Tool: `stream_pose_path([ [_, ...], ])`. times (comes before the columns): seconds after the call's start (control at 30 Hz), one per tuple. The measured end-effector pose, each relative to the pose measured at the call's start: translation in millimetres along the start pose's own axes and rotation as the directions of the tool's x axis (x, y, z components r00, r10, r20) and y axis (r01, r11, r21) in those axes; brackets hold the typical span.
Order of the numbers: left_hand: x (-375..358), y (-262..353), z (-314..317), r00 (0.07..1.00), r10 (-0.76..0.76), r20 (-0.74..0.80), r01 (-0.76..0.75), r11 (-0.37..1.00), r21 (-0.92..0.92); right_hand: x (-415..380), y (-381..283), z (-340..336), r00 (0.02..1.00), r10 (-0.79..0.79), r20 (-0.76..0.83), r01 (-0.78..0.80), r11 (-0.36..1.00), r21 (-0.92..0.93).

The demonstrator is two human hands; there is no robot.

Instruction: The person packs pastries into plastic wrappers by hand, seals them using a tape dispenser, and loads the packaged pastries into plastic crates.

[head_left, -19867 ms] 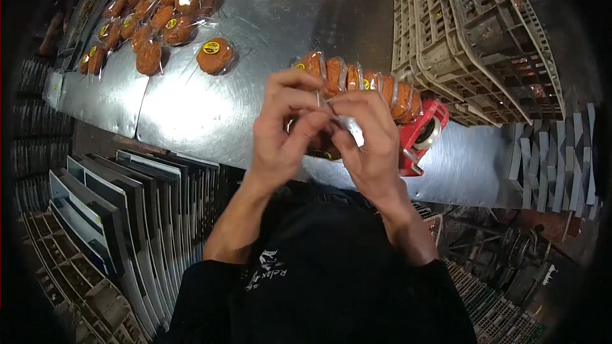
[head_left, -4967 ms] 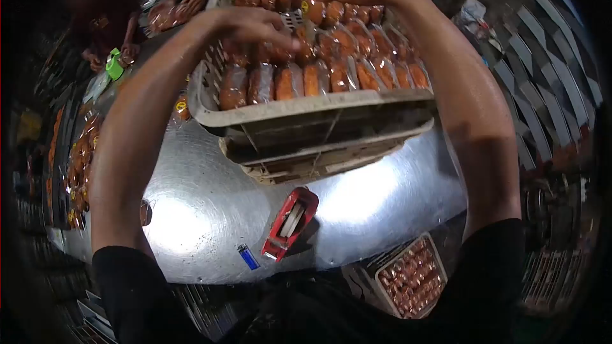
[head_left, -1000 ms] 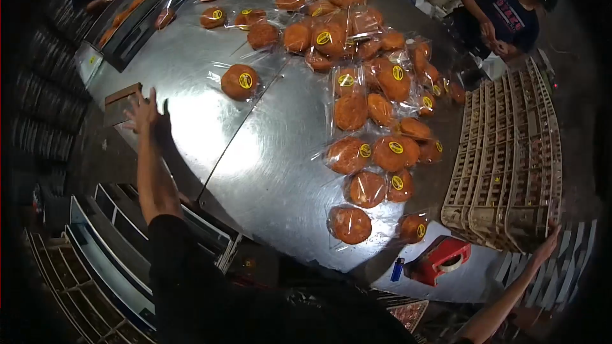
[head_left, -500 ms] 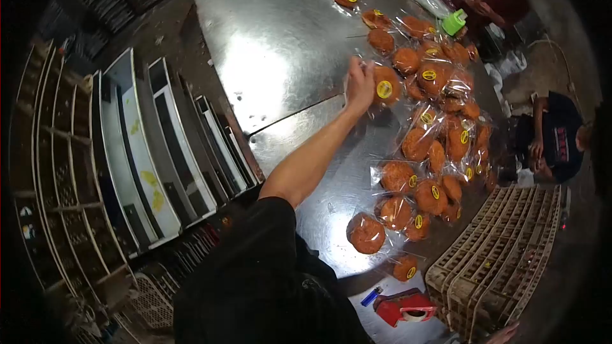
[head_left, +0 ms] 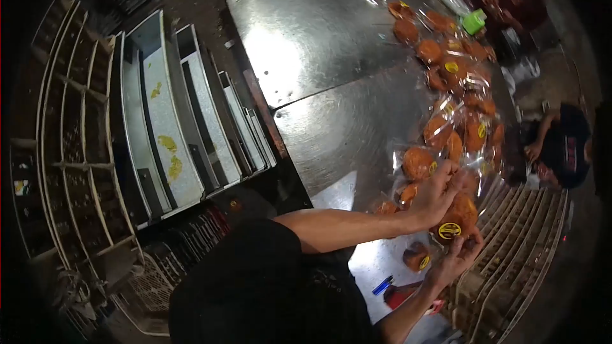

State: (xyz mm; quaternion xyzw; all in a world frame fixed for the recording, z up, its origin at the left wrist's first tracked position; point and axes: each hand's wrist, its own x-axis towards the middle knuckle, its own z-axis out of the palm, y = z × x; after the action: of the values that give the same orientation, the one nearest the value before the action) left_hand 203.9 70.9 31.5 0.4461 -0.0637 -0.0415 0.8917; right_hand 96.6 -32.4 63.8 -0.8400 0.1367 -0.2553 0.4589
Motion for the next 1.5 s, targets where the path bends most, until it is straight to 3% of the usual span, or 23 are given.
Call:
stream_pose_path([
  [0.07, -23.0, 1.2, 1.1, 0.982, -0.041, 0.185, 0.036, 0.999, 0.031, -17.4, -1.4, -18.8, 0.997, 0.079, 0.004, -0.076, 0.941, 0.329],
  [0.13, -40.4, 7.3, 7.6, 0.912, -0.161, 0.377, 0.184, 0.983, -0.027, -32.3, -30.4, -23.6, 0.982, 0.096, -0.164, -0.076, 0.99, 0.123],
  [0.2, -53.5, 16.2, 10.6, 0.662, 0.495, 0.562, -0.726, 0.612, 0.315, -54.3, -30.2, -36.2, 0.977, -0.055, -0.204, 0.02, 0.985, -0.169],
  [0.27, -66.0, 11.9, 13.5, 0.685, 0.389, 0.616, -0.601, 0.78, 0.175, -71.1, -16.8, -46.6, 0.913, 0.084, -0.399, -0.044, 0.993, 0.107],
  [0.33, -81.6, 22.7, 24.9, 0.907, -0.178, 0.381, 0.104, 0.973, 0.207, -76.5, -24.0, -50.2, 0.881, 0.235, -0.411, -0.078, 0.928, 0.364],
  [0.43, -94.4, 16.1, 29.7, 0.93, -0.059, 0.362, -0.088, 0.922, 0.377, -79.9, -24.9, -51.5, 0.909, 0.036, -0.414, 0.158, 0.891, 0.425],
  [0.53, -99.1, 12.5, 39.0, 0.946, -0.069, 0.315, -0.063, 0.919, 0.39, -81.5, -17.4, -54.8, 0.857, 0.266, -0.442, 0.01, 0.848, 0.53],
  [0.6, -92.9, 19.8, 39.3, 0.955, -0.01, 0.297, -0.122, 0.898, 0.422, -85.1, 5.8, -61.9, 0.906, 0.155, -0.395, 0.137, 0.773, 0.619],
  [0.67, -86.7, 21.3, 40.7, 0.751, -0.401, 0.524, 0.066, 0.836, 0.546, -86.3, -12.8, -68.2, 0.92, 0.212, -0.33, 0.068, 0.744, 0.665],
  [0.7, -97.7, 9.5, 46.4, 0.911, -0.22, 0.349, -0.04, 0.795, 0.606, -87.0, -11.9, -70.6, 0.937, 0.153, -0.314, 0.066, 0.805, 0.59],
  [0.73, -111.2, 4.9, 59.6, 0.92, -0.215, 0.328, -0.032, 0.793, 0.608, -90.6, -12.3, -73.4, 0.945, 0.151, -0.291, 0.055, 0.802, 0.594],
  [0.77, -124.6, 5.5, 78.6, 0.916, 0.313, 0.25, -0.382, 0.873, 0.303, -93.6, -13.8, -78.5, 0.939, 0.2, -0.279, 0.01, 0.797, 0.604],
  [0.83, -145.6, 10.3, 81.9, 0.8, 0.541, 0.261, -0.587, 0.796, 0.149, -87.7, -29.0, -77.8, 0.874, 0.276, -0.4, 0.021, 0.8, 0.6],
  [0.9, -148.4, 11.3, 70.8, 0.849, -0.07, 0.524, -0.191, 0.883, 0.428, -78.9, -19.2, -85.6, 0.908, -0.027, -0.417, 0.225, 0.873, 0.433],
  [1.0, -149.5, 22.6, 80.7, 0.802, 0.331, 0.497, -0.482, 0.851, 0.211, -66.2, -12.5, -111.1, 0.918, -0.018, -0.396, 0.169, 0.921, 0.35],
  [1.07, -137.9, 24.4, 77.6, 0.774, 0.192, 0.603, -0.443, 0.845, 0.299, -68.5, -15.5, -108.0, 0.938, 0.072, -0.338, 0.078, 0.909, 0.409],
  [1.13, -132.7, 27.6, 84.0, 0.844, -0.268, 0.465, 0.122, 0.94, 0.319, -68.0, -28.3, -98.0, 0.827, 0.075, -0.558, 0.022, 0.986, 0.164],
  [1.2, -132.6, 2.2, 87.1, 0.899, -0.136, 0.416, 0.01, 0.957, 0.291, -75.8, -10.0, -91.2, 0.777, -0.371, -0.508, 0.244, 0.922, -0.301],
  [1.3, -135.3, -6.1, 94.8, 0.861, -0.348, 0.372, 0.326, 0.937, 0.124, -100.5, -8.1, -73.0, 0.921, -0.206, -0.331, 0.09, 0.938, -0.334],
  [1.37, -139.6, -22.1, 83.9, 0.882, -0.214, 0.419, 0.193, 0.977, 0.092, -99.5, -15.6, -59.8, 0.899, -0.057, -0.433, 0.043, 0.998, -0.041],
  [1.43, -127.6, -15.2, 68.2, 0.846, 0.051, 0.531, -0.224, 0.938, 0.266, -102.7, -14.3, -70.9, 0.96, 0.119, -0.252, -0.123, 0.992, -0.002],
  [1.47, -111.4, -2.9, 67.2, 0.676, 0.371, 0.637, -0.642, 0.72, 0.262, -105.4, -26.9, -73.4, 0.943, 0.239, -0.232, -0.23, 0.971, 0.062],
  [1.5, -103.0, -0.2, 61.0, 0.683, 0.273, 0.677, -0.555, 0.797, 0.238, -107.1, -27.5, -73.2, 0.962, -0.012, -0.273, -0.028, 0.989, -0.142],
])
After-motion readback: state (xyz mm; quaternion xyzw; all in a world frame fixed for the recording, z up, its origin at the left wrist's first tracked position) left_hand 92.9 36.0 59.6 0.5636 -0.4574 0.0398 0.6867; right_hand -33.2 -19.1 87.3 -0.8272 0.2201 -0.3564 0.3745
